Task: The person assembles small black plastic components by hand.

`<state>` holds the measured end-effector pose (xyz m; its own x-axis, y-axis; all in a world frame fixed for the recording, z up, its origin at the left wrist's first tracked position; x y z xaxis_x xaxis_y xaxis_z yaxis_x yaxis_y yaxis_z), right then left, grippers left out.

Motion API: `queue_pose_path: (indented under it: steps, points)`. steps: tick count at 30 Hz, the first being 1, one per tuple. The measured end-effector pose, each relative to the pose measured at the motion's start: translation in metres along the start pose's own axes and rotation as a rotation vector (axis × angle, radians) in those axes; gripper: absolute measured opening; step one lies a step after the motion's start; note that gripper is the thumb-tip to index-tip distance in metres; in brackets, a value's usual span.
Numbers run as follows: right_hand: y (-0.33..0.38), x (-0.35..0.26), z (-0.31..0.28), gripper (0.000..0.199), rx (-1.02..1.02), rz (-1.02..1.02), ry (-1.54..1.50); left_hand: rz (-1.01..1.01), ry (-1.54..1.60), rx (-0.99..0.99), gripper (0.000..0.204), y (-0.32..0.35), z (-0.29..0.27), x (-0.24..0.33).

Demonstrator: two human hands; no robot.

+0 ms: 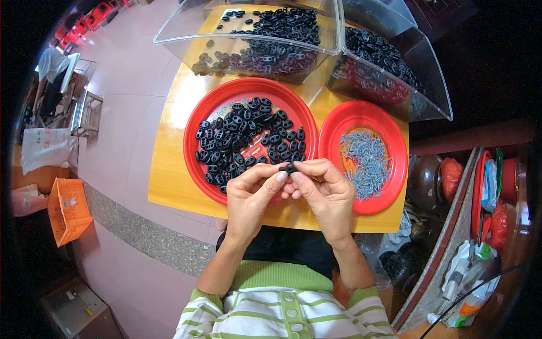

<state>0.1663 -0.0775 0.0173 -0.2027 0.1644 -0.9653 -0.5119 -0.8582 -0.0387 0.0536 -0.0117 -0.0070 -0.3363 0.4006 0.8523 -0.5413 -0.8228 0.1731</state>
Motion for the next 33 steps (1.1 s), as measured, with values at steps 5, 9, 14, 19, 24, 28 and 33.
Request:
queue_pose_path:
  steps: [5, 9, 14, 19, 24, 28, 33]
  points:
    - [0.000, -0.002, -0.003, 0.015, -0.026, 0.121, -0.047, 0.001, 0.082, -0.016, 0.011, 0.004, 0.004, 0.000]
    - [-0.001, -0.006, -0.001, 0.016, -0.024, 0.095, -0.014, -0.016, 0.064, 0.017, 0.011, 0.004, 0.002, 0.001]
    - [-0.002, -0.006, -0.002, 0.015, -0.022, 0.090, -0.027, 0.036, 0.027, 0.064, 0.013, 0.005, 0.003, -0.001]
    - [-0.001, -0.010, 0.001, 0.016, 0.024, 0.081, 0.033, 0.020, 0.077, 0.081, 0.014, 0.006, 0.004, 0.002]
    - [-0.001, -0.003, -0.001, 0.019, -0.007, 0.041, 0.069, 0.002, 0.108, 0.052, 0.012, 0.005, 0.004, 0.002]
    - [-0.002, -0.002, 0.001, 0.018, 0.005, 0.047, 0.052, -0.003, 0.114, 0.058, 0.011, 0.005, 0.004, 0.002]
    - [-0.002, -0.003, 0.002, 0.016, 0.014, 0.048, -0.006, -0.017, 0.124, 0.043, 0.011, 0.004, 0.005, 0.003]
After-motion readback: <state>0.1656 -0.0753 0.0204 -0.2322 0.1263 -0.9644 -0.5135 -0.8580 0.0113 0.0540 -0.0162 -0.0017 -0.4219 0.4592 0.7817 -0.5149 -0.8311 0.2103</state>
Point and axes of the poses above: each hand's wrist, its own y-axis away from the middle knuckle, its own z-axis out of the palm, x = y × z, the point moved 2 cm from there along -y, towards the middle knuckle, and after that the axes turned 1 degree about x, right-handed, at the moved point
